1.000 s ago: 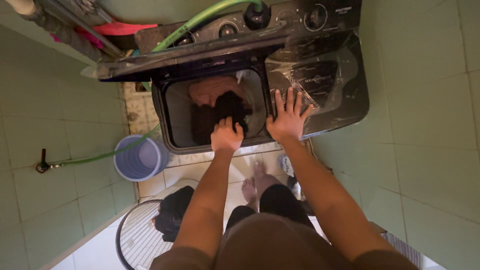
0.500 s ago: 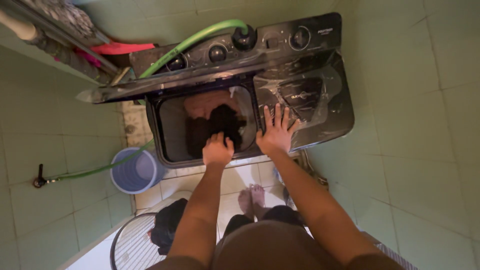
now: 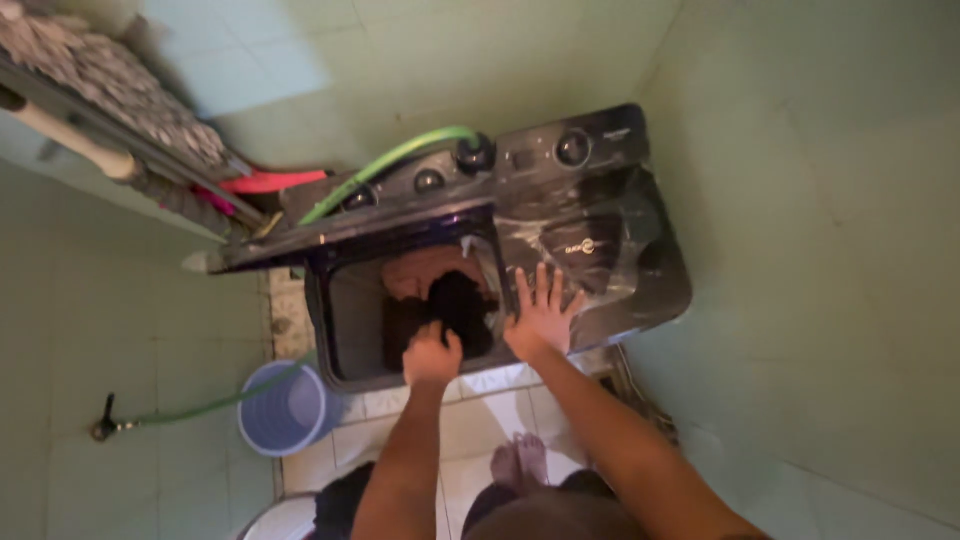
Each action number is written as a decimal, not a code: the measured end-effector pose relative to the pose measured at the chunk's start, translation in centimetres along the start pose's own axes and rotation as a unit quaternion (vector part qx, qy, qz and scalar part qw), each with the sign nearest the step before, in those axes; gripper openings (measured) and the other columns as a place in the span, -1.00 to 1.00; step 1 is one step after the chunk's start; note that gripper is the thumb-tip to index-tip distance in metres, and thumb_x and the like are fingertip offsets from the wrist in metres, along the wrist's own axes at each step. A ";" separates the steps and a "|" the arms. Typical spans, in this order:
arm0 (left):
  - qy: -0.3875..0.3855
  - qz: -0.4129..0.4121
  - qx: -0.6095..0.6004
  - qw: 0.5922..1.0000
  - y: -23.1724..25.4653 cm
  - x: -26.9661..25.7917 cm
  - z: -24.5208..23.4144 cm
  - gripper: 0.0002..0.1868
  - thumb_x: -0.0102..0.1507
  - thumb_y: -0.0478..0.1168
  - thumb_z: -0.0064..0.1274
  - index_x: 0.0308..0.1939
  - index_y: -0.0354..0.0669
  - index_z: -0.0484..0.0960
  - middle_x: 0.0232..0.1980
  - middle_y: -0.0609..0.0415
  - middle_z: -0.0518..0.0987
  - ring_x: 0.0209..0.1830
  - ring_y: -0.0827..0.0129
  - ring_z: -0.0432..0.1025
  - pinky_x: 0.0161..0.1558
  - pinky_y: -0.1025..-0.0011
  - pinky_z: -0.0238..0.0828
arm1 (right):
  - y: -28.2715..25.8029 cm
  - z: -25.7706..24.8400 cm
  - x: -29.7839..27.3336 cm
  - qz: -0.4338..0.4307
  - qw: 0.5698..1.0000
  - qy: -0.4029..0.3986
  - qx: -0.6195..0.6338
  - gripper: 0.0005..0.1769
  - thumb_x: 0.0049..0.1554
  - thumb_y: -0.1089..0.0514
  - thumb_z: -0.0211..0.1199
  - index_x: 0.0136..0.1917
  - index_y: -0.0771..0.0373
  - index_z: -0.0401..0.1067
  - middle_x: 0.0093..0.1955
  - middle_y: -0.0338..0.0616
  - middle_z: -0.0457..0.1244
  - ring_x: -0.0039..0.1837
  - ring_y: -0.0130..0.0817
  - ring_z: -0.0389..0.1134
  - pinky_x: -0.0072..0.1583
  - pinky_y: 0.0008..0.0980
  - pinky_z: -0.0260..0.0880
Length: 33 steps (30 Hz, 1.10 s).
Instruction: Transferring laundry to the spin dryer tub of a twin-tub washing machine and starting the cycle.
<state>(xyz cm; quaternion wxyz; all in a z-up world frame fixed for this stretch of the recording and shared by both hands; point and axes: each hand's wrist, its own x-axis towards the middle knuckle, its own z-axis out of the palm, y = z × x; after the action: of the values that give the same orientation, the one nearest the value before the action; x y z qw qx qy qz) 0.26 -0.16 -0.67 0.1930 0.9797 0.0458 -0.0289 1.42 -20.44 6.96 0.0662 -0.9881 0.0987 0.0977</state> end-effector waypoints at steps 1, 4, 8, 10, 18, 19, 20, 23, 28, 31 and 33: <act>0.006 0.004 0.000 1.000 0.2 0.3 -0.1 -0.57 0.25 0.06 -0.04 0.05 -0.09 0.63 -0.03 -0.12 0.64 -0.06 -0.06 0.55 -0.07 0.00 0.55 | 0.1 -0.1 0.3 0.000 1.000 0.007 0.002 0.06 0.02 -0.20 0.15 0.69 -0.19 -0.24 0.76 -0.12 -0.39 0.73 0.05 -0.46 0.50 0.54 -0.54; 0.002 -0.006 -0.009 1.000 0.3 -0.1 -0.4 -0.58 0.24 0.06 -0.05 0.05 -0.07 0.63 -0.01 -0.12 0.64 -0.04 -0.07 0.54 -0.06 -0.02 0.54 | 0.2 0.1 0.1 -0.005 1.000 0.010 -0.003 0.03 0.05 -0.19 0.12 0.69 -0.18 -0.24 0.76 -0.11 -0.39 0.73 0.06 -0.47 0.49 0.54 -0.54; 0.030 -0.001 -0.017 0.999 -0.1 -0.7 0.4 -0.58 0.24 0.04 -0.05 0.06 -0.08 0.62 0.00 -0.10 0.63 -0.03 -0.07 0.54 -0.06 -0.01 0.54 | 0.4 0.2 -0.1 -0.011 1.000 0.013 0.009 0.00 0.07 -0.18 0.11 0.68 -0.17 -0.25 0.75 -0.10 -0.39 0.72 0.08 -0.48 0.50 0.53 -0.55; 0.051 0.005 -0.023 0.998 0.0 -0.1 0.5 -0.58 0.25 0.04 -0.05 0.06 -0.08 0.62 0.00 -0.10 0.63 -0.03 -0.07 0.54 -0.05 0.00 0.54 | 0.5 -0.2 0.2 -0.011 1.000 0.018 0.016 0.00 0.07 -0.18 0.11 0.68 -0.16 -0.25 0.75 -0.10 -0.39 0.72 0.08 -0.48 0.50 0.53 -0.56; 0.033 0.000 -0.009 0.999 0.1 -0.4 -0.1 -0.61 0.24 0.01 -0.05 0.04 -0.08 0.63 -0.01 -0.06 0.63 -0.01 -0.03 0.54 -0.04 0.02 0.53 | 0.4 -0.5 -0.4 -0.018 0.999 0.018 0.021 0.00 0.07 -0.15 0.11 0.68 -0.15 -0.23 0.74 -0.05 -0.36 0.71 0.12 -0.48 0.49 0.54 -0.55; 0.034 0.001 -0.010 0.999 0.2 -0.2 -0.1 -0.61 0.24 0.01 -0.05 0.04 -0.08 0.63 -0.01 -0.06 0.63 -0.01 -0.03 0.54 -0.04 0.02 0.53 | 0.4 -0.6 -0.3 -0.018 0.999 0.020 0.021 0.00 0.07 -0.15 0.11 0.68 -0.15 -0.23 0.74 -0.05 -0.36 0.71 0.12 -0.48 0.49 0.54 -0.55; 0.035 0.004 -0.012 0.999 0.2 0.0 -0.1 -0.61 0.24 0.01 -0.05 0.04 -0.08 0.62 0.00 -0.05 0.63 0.00 -0.03 0.54 -0.03 0.03 0.53 | 0.4 -0.7 -0.1 -0.018 0.999 0.019 0.024 -0.01 0.07 -0.15 0.11 0.68 -0.15 -0.23 0.74 -0.06 -0.36 0.72 0.12 -0.48 0.49 0.54 -0.54; 0.028 0.004 -0.014 1.000 0.1 -0.2 -0.4 -0.61 0.24 0.00 -0.05 0.04 -0.08 0.62 0.01 -0.06 0.63 0.00 -0.02 0.54 -0.02 0.04 0.53 | 0.2 -0.8 -0.3 -0.016 0.999 0.013 0.025 -0.01 0.07 -0.15 0.11 0.67 -0.14 -0.21 0.74 -0.06 -0.35 0.72 0.12 -0.48 0.49 0.55 -0.54; 0.012 -0.002 -0.015 1.000 0.1 0.0 -0.3 -0.61 0.25 0.00 -0.06 0.05 -0.07 0.62 0.03 -0.06 0.62 0.01 -0.03 0.54 -0.02 0.04 0.53 | -0.1 -1.0 -0.1 -0.010 1.000 0.001 0.019 -0.01 0.06 -0.14 0.12 0.67 -0.15 -0.21 0.75 -0.07 -0.37 0.72 0.11 -0.48 0.50 0.54 -0.55; 0.003 -0.005 -0.014 1.000 -0.2 -0.2 0.1 -0.61 0.25 0.00 -0.06 0.05 -0.06 0.61 0.02 -0.06 0.62 0.01 -0.03 0.54 -0.01 0.05 0.53 | 0.0 -0.7 -0.3 -0.010 1.000 0.000 0.013 0.00 0.06 -0.14 0.12 0.68 -0.16 -0.21 0.75 -0.08 -0.39 0.72 0.10 -0.48 0.50 0.53 -0.56; 0.022 -0.008 -0.029 0.999 -0.5 -0.2 0.6 -0.60 0.24 0.00 -0.05 0.06 -0.09 0.61 0.03 -0.09 0.61 -0.01 -0.05 0.53 -0.03 0.04 0.53 | 0.0 -0.7 -0.3 -0.006 1.000 0.001 0.012 0.02 0.06 -0.16 0.13 0.68 -0.16 -0.23 0.75 -0.10 -0.41 0.72 0.10 -0.49 0.50 0.53 -0.55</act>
<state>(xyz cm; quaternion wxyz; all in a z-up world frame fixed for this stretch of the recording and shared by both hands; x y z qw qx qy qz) 0.03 0.08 -1.38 0.2204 0.9736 0.0587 -0.0074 1.22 -20.49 7.75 0.0791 -0.9879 0.0936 0.0954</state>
